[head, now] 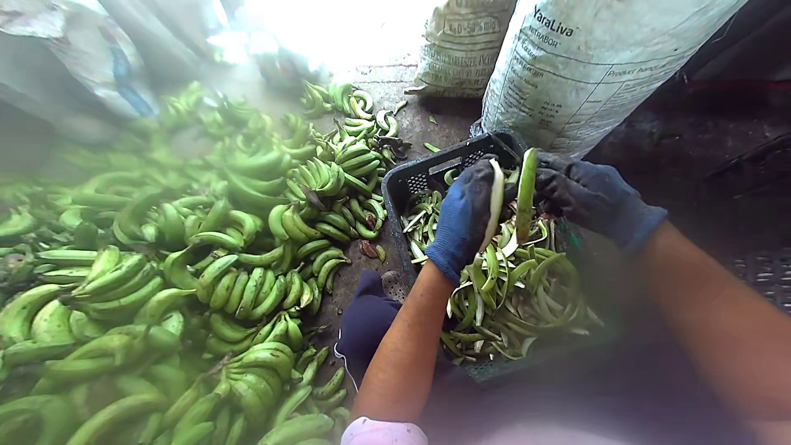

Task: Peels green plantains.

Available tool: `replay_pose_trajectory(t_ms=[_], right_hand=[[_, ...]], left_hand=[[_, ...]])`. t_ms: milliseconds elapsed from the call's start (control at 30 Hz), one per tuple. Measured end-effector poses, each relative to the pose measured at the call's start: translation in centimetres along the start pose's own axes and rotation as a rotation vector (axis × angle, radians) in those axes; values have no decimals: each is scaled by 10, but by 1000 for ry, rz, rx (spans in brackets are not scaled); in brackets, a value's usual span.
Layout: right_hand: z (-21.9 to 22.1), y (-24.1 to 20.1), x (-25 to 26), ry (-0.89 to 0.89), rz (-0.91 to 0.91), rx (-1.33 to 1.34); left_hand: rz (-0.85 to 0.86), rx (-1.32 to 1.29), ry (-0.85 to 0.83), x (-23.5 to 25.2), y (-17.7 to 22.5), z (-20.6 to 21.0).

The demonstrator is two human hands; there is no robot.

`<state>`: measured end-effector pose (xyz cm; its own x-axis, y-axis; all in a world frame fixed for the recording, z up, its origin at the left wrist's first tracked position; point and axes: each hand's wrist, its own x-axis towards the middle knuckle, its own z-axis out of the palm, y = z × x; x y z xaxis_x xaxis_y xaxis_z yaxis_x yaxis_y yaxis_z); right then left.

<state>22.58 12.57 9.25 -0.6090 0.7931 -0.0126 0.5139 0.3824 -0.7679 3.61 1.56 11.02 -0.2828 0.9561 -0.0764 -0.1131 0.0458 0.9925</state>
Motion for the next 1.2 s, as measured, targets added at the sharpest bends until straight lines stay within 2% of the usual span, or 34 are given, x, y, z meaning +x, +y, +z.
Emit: replay_pose_trajectory(t_ms=[67, 167, 233, 267, 333, 433, 500, 567, 600, 667, 733, 767, 833, 900, 967, 1000, 1067, 1100, 1167, 1200], right_hand=[[-4, -6, -6, -5, -187, -90], [0, -9, -14, 0, -564, -298], [3, -9, -17, 44, -713, -410], [4, -9, -17, 56, -734, -426], [2, -12, -13, 73, -681, -388], [-11, -10, 1, -4, -340, -299], [-23, -2, 12, -45, -65, -298], [-27, -3, 11, -8, 76, -197], [-24, -9, 8, 45, 92, -115], [-11, -27, 0, 106, -14, -14], [11, -35, -5, 87, -195, -12], [21, -33, -6, 65, -226, -74], [31, -18, -6, 26, -172, -102], [21, -8, -10, -49, 39, 183], [-2, -13, -17, -68, 180, 604], [-18, -21, -26, -23, 227, 725], [-59, -39, -47, 193, 222, 795], [-85, -40, -58, 299, 136, 789], [-153, 3, -82, 469, -88, 809], [-188, 24, -96, 585, -186, 866]], left_hand=[[-88, -240, 24, 6, 4, -7], [-66, -476, 30, 8, 5, -21], [-87, -586, 50, 7, 8, -17], [-91, -558, 64, 5, 7, -15], [4, -321, 69, 0, 2, -11], [211, 96, 21, -5, 1, -10], [215, 248, 89, -3, 3, -19], [140, 387, 168, 5, 3, -34], [100, 426, 221, 10, 2, -37], [57, 392, 252, 14, -3, -31], [75, 213, 171, 8, -10, -14], [63, 133, 86, 0, -13, -5], [-20, 114, -72, -9, -19, 0], [-102, 174, -183, -5, -20, -2], [-73, 474, -255, 0, -21, -12], [-65, 667, -311, -1, -24, -19], [-153, 997, -473, 4, -43, -27], [-245, 1148, -529, 6, -54, -25], [-376, 1378, -587, 8, -75, -16], [-381, 1445, -586, 8, -84, -13]])
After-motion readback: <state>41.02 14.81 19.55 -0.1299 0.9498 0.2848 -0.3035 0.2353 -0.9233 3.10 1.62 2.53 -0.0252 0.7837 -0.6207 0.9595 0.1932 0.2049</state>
